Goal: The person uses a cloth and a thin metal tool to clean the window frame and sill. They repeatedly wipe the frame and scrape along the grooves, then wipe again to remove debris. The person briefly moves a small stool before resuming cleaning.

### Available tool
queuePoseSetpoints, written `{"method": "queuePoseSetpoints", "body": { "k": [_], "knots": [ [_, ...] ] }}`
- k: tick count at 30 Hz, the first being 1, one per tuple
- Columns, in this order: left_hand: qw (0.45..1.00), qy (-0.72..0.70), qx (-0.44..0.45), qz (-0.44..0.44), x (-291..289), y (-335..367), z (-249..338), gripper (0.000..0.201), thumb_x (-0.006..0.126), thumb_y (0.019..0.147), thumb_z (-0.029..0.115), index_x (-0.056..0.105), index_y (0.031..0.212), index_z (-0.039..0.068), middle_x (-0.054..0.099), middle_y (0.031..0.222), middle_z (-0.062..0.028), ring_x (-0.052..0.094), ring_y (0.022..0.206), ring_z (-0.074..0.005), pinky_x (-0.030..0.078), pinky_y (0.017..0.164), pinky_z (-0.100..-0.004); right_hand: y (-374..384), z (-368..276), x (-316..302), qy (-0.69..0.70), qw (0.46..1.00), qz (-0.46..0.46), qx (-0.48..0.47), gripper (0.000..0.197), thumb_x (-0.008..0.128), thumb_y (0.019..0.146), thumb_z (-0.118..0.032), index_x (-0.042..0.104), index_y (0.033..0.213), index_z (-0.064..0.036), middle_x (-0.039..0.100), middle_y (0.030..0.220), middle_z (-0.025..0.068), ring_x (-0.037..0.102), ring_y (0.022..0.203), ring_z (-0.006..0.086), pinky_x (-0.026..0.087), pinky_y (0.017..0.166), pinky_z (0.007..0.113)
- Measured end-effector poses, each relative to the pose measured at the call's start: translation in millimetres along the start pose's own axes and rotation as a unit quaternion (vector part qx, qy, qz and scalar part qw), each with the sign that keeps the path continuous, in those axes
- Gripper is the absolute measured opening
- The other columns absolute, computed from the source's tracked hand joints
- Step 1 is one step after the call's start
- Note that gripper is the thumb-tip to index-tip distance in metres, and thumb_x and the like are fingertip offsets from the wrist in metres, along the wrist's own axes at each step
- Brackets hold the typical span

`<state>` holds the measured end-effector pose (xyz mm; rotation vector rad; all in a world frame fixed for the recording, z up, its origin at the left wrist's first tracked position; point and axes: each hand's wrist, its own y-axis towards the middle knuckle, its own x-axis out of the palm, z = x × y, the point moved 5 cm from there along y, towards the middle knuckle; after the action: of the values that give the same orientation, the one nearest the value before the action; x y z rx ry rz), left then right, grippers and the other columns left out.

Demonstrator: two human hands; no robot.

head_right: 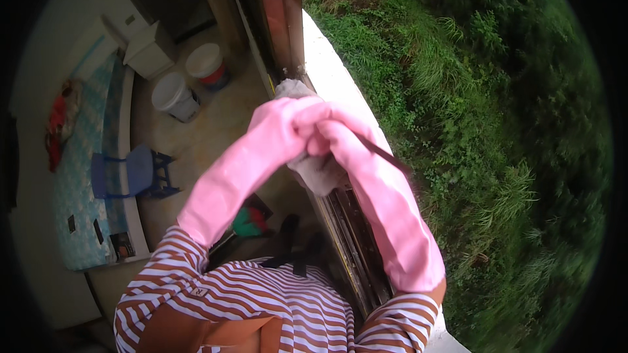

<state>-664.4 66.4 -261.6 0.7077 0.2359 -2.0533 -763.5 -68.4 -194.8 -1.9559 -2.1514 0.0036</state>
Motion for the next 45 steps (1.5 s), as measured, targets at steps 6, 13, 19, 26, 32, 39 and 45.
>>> {"method": "queuePoseSetpoints", "body": {
  "k": [6, 13, 19, 26, 32, 39, 45],
  "knots": [
    [0.975, 0.01, 0.2, 0.097, 77.7, -80.6, 38.9, 0.022, 0.072, 0.097, 0.034, 0.068, 0.112, 0.018, 0.073, 0.077, -0.0093, 0.075, 0.069, -0.0324, 0.06, 0.061, -0.0458, -48.7, 1.9, -44.1, -0.203, 0.969, -0.133, 0.04, 0.024, 0.054, 0.082, 0.002, 0.078, 0.085, 0.0014, 0.074, 0.076, 0.0143, 0.067, 0.058, 0.0199, 0.052, 0.052, 0.03],
    [0.928, 0.232, 0.246, 0.156, -4.8, -30.5, 1.9, 0.03, 0.079, 0.085, 0.034, 0.072, 0.108, 0.018, 0.074, 0.09, -0.0054, 0.075, 0.075, -0.0254, 0.061, 0.066, -0.0419, -15.7, -31.1, 55.7, -0.218, 0.969, 0.001, -0.118, 0.025, 0.06, 0.1, -0.02, 0.073, 0.103, 0.001, 0.072, 0.109, 0.011, 0.068, 0.106, 0.0198, 0.051, 0.099, 0.034],
    [0.953, 0.299, 0.04, 0.01, 28.5, -15.0, -27.6, 0.035, 0.072, 0.095, 0.041, 0.063, 0.119, 0.017, 0.079, 0.107, -0.0099, 0.077, 0.103, -0.0334, 0.058, 0.088, -0.0531, -5.8, 11.1, 10.9, -0.057, 0.998, -0.01, 0.031, 0.025, 0.05, 0.106, -0.017, 0.068, 0.108, -0.0005, 0.066, 0.104, 0.0095, 0.063, 0.096, 0.0158, 0.05, 0.093, 0.031],
    [0.952, 0.09, 0.273, 0.104, 49.0, -62.6, 25.5, 0.022, 0.074, 0.095, 0.033, 0.069, 0.104, 0.013, 0.07, 0.069, -0.005, 0.072, 0.058, -0.0231, 0.057, 0.054, -0.0377, -34.3, -3.7, -8.3, -0.224, 0.965, -0.1, -0.091, 0.024, 0.059, 0.094, -0.009, 0.072, 0.077, 0.0001, 0.069, 0.071, 0.0121, 0.063, 0.058, 0.0216, 0.052, 0.057, 0.035],
    [0.946, 0.173, 0.241, 0.129, -24.9, 2.1, -43.0, 0.018, 0.069, 0.097, 0.032, 0.067, 0.104, 0.016, 0.076, 0.084, -0.0107, 0.076, 0.079, -0.0348, 0.061, 0.071, -0.0494, 46.3, 30.6, 26.8, -0.016, 0.994, 0.079, -0.071, 0.029, 0.049, 0.112, -0.018, 0.07, 0.103, 0.0003, 0.069, 0.099, 0.0082, 0.066, 0.092, 0.019, 0.053, 0.089, 0.034],
    [0.954, 0.151, 0.252, 0.059, 59.9, -63.0, 17.1, 0.018, 0.07, 0.098, 0.027, 0.063, 0.102, 0.011, 0.064, 0.064, -0.0024, 0.065, 0.052, -0.022, 0.051, 0.047, -0.0402, -44.3, 22.3, -23.3, -0.307, 0.945, 0.053, -0.096, 0.029, 0.059, 0.1, -0.017, 0.064, 0.074, -0.0047, 0.061, 0.072, 0.0071, 0.058, 0.059, 0.0158, 0.046, 0.057, 0.029],
    [0.934, -0.066, 0.297, -0.186, 65.3, -78.4, 35.0, 0.021, 0.057, 0.108, 0.034, 0.061, 0.114, 0.014, 0.074, 0.084, -0.0097, 0.076, 0.079, -0.035, 0.061, 0.075, -0.0508, -84.2, -15.4, 36.6, -0.344, 0.912, 0.207, -0.088, 0.022, 0.053, 0.096, -0.007, 0.071, 0.091, 0.0052, 0.069, 0.085, 0.0149, 0.061, 0.067, 0.0164, 0.049, 0.057, 0.027]
  ]
}}
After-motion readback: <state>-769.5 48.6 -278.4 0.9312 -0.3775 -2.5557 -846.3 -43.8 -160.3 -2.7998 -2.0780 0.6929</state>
